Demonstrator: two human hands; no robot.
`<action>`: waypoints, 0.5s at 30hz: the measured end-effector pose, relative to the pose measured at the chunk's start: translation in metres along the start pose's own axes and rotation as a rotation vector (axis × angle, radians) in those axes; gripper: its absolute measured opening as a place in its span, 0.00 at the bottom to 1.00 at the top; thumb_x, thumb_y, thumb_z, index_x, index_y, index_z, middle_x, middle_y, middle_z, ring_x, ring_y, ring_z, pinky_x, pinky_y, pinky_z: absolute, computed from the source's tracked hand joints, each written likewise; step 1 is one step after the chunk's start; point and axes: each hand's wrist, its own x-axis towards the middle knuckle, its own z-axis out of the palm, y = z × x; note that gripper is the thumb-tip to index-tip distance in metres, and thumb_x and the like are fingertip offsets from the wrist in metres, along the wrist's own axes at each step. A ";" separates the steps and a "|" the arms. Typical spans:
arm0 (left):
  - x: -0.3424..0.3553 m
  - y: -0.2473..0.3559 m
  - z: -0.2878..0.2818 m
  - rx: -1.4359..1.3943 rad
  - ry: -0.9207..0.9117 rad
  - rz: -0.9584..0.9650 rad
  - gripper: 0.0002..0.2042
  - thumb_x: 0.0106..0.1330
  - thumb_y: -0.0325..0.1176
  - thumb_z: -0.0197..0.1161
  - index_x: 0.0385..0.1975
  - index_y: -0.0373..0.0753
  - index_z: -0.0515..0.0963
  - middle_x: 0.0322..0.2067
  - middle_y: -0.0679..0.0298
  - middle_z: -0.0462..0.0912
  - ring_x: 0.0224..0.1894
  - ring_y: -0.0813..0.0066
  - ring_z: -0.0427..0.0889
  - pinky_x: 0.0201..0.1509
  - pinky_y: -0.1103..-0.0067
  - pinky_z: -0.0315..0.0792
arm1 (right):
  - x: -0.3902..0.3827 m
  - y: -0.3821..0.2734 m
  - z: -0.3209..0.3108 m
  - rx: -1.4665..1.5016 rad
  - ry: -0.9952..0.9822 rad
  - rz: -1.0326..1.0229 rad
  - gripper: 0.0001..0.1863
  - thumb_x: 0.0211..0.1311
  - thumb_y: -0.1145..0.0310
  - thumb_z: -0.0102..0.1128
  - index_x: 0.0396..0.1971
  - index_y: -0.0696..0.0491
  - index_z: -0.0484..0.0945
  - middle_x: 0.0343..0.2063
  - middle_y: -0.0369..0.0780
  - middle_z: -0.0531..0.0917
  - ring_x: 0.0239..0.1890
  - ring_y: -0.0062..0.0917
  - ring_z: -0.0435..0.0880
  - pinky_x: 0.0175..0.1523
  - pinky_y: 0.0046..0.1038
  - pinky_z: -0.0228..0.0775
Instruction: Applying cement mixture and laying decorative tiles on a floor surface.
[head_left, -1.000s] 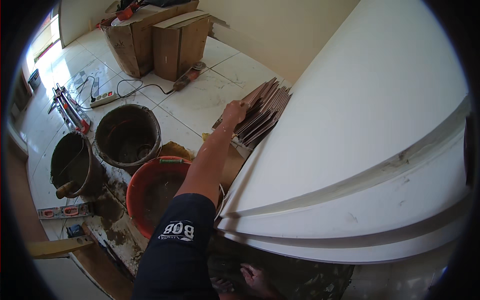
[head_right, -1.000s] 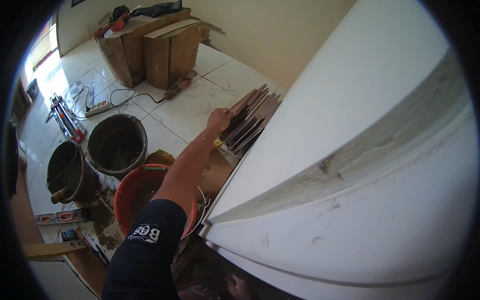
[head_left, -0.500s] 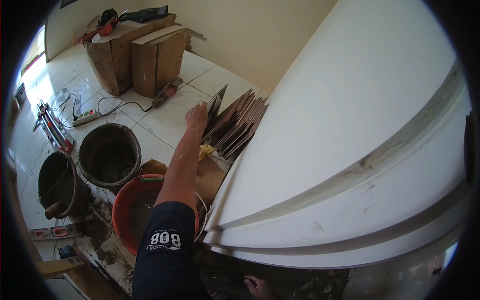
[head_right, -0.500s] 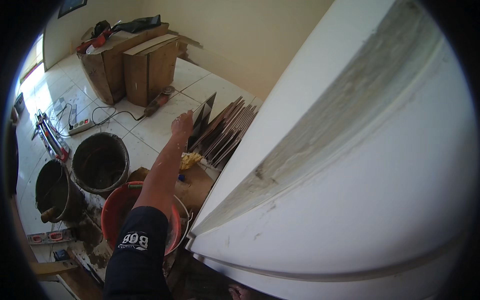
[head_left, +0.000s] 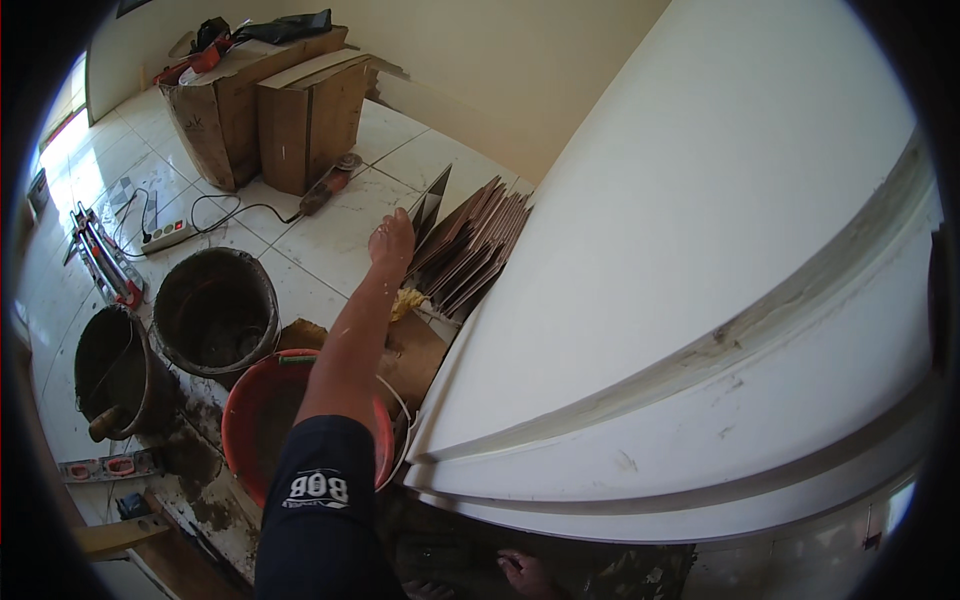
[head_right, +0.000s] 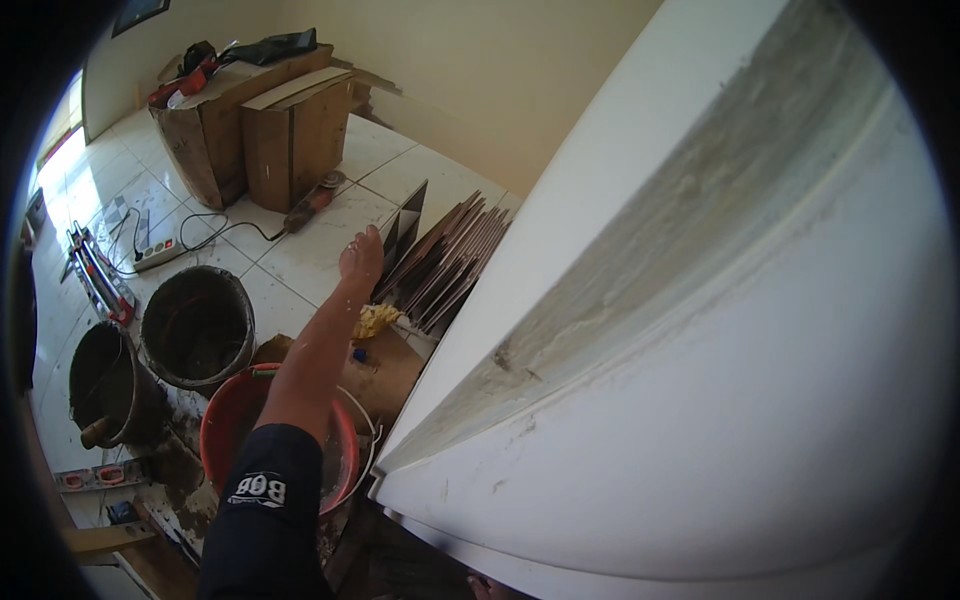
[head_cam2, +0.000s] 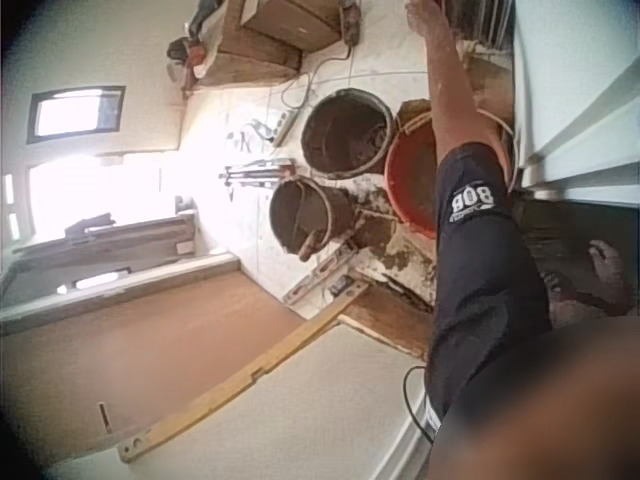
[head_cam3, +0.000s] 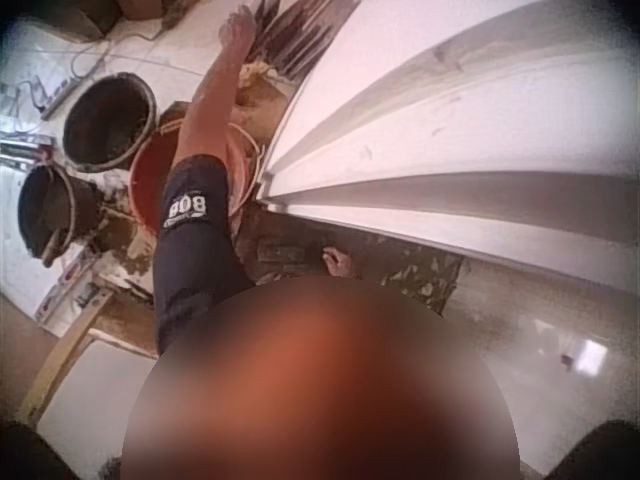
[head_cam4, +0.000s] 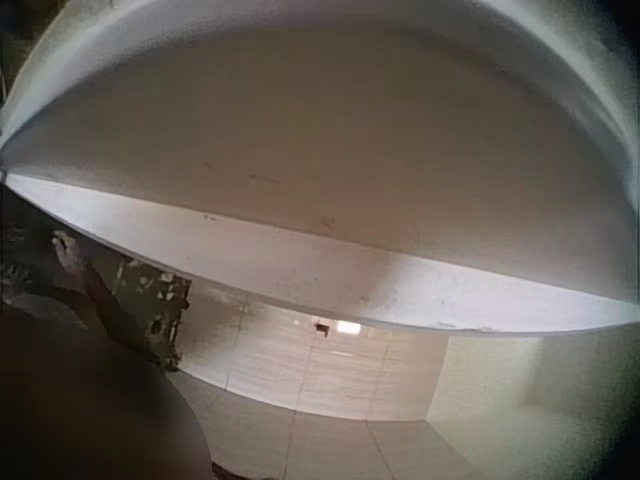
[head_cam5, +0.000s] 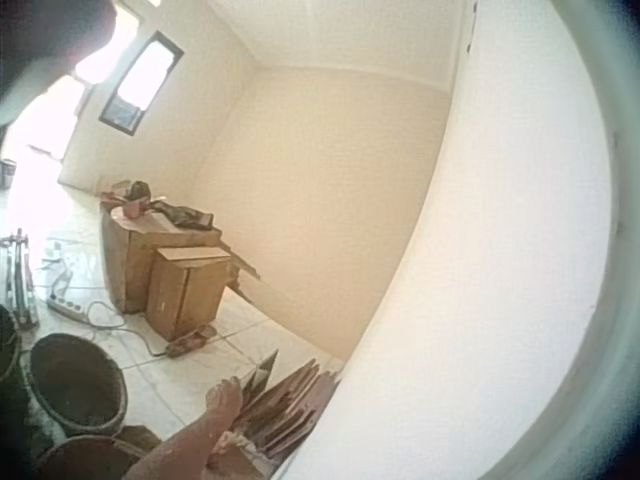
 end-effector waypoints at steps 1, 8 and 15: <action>-0.008 -0.008 -0.006 -0.015 -0.013 -0.005 0.07 0.68 0.31 0.57 0.43 0.39 0.77 0.43 0.48 0.85 0.46 0.53 0.87 0.48 0.64 0.82 | -0.004 -0.001 -0.009 -0.059 0.025 0.009 0.24 0.72 0.48 0.55 0.53 0.53 0.81 0.47 0.48 0.85 0.51 0.43 0.84 0.56 0.40 0.75; -0.046 -0.053 -0.044 -0.173 -0.183 -0.114 0.20 0.61 0.42 0.65 0.47 0.35 0.77 0.47 0.42 0.83 0.50 0.45 0.84 0.54 0.60 0.78 | 0.005 0.056 0.005 -0.236 -0.026 0.002 0.20 0.67 0.51 0.61 0.52 0.47 0.83 0.32 0.44 0.87 0.34 0.35 0.87 0.41 0.34 0.79; -0.066 -0.073 -0.053 -0.399 -0.041 -0.306 0.27 0.62 0.50 0.65 0.48 0.30 0.80 0.47 0.39 0.82 0.53 0.44 0.81 0.58 0.60 0.74 | 0.015 0.066 -0.066 -0.432 -0.161 -0.024 0.20 0.68 0.50 0.58 0.52 0.44 0.83 0.34 0.43 0.88 0.38 0.38 0.88 0.46 0.36 0.79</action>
